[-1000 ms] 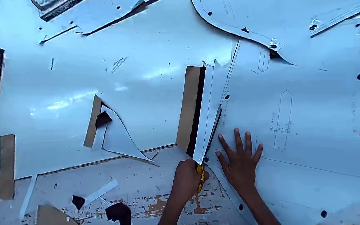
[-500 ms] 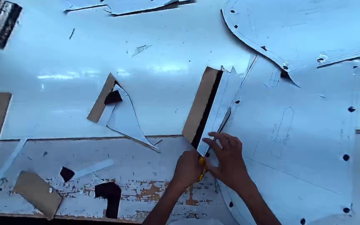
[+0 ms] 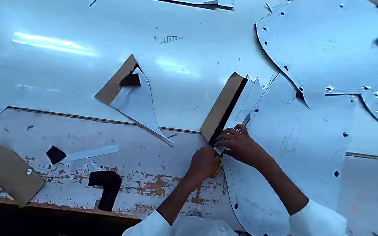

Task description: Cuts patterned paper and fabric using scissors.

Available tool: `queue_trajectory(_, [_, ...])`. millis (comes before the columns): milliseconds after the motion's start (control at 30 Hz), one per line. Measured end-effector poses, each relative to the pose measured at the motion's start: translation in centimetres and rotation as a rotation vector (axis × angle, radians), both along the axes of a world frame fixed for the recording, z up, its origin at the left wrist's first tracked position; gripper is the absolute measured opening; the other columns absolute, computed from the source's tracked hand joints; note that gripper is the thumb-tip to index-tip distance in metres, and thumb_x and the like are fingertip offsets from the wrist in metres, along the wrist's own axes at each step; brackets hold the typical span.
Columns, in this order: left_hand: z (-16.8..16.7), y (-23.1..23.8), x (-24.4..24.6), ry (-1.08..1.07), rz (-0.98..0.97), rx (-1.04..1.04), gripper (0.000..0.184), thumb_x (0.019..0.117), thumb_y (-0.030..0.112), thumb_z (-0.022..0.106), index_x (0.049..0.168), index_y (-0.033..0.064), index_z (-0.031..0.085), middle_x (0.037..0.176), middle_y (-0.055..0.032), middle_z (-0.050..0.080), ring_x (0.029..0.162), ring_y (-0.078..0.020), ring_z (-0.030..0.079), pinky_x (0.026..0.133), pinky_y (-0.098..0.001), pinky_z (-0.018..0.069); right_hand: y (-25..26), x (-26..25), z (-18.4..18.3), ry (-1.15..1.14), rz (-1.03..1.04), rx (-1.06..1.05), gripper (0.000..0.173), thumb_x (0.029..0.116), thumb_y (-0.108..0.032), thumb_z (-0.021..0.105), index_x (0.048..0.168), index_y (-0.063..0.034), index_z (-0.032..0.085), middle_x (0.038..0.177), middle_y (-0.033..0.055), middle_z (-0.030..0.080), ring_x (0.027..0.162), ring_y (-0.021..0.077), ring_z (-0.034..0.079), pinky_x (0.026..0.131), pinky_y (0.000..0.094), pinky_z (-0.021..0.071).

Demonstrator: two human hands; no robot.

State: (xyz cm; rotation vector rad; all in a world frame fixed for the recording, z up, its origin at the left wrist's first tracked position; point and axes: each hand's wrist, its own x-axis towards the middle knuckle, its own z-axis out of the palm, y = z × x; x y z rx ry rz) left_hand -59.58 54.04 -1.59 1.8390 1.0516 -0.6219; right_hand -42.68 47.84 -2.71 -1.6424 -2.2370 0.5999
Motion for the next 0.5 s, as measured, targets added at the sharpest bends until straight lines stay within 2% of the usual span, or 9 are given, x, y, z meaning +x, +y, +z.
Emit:
queue_trajectory(167, [0.0, 0.0, -0.3, -0.010, 0.011, 0.007, 0.021, 0.0932, 0.019, 0.074, 0.101, 0.0000, 0.071, 0.093, -0.0195, 0.070, 0.091, -0.0370, 0.069, 0.081, -0.0567, 0.0554, 1.0, 0.8, 0.3, 0.076, 0.051, -0.095, 0.029, 0.0781, -0.013, 0.087, 0.106, -0.0171, 0.081, 0.115, -0.0001, 0.075, 0.117, 0.0253, 0.065, 0.104, 0.0645, 0.0369])
queue_trajectory(333, [-0.2, 0.0, -0.3, -0.001, -0.012, 0.022, 0.024, 0.0933, 0.022, 0.075, 0.102, 0.0001, 0.070, 0.094, -0.0196, 0.069, 0.092, -0.0368, 0.069, 0.081, -0.0561, 0.0556, 1.8, 1.8, -0.6, 0.118, 0.127, -0.153, 0.025, 0.0837, -0.025, 0.084, 0.107, -0.0188, 0.081, 0.119, -0.0009, 0.075, 0.121, 0.0240, 0.064, 0.104, 0.0631, 0.0367])
queue_trajectory(500, [-0.3, -0.1, -0.2, 0.011, -0.015, 0.036, 0.023, 0.0945, 0.021, 0.074, 0.102, -0.0004, 0.070, 0.094, -0.0196, 0.070, 0.092, -0.0368, 0.069, 0.081, -0.0554, 0.0561, 2.5, 2.0, -1.1, 0.159, 0.150, -0.156, 0.015, 0.0898, -0.023, 0.078, 0.103, -0.0164, 0.081, 0.114, 0.0013, 0.076, 0.117, 0.0247, 0.065, 0.103, 0.0646, 0.0375])
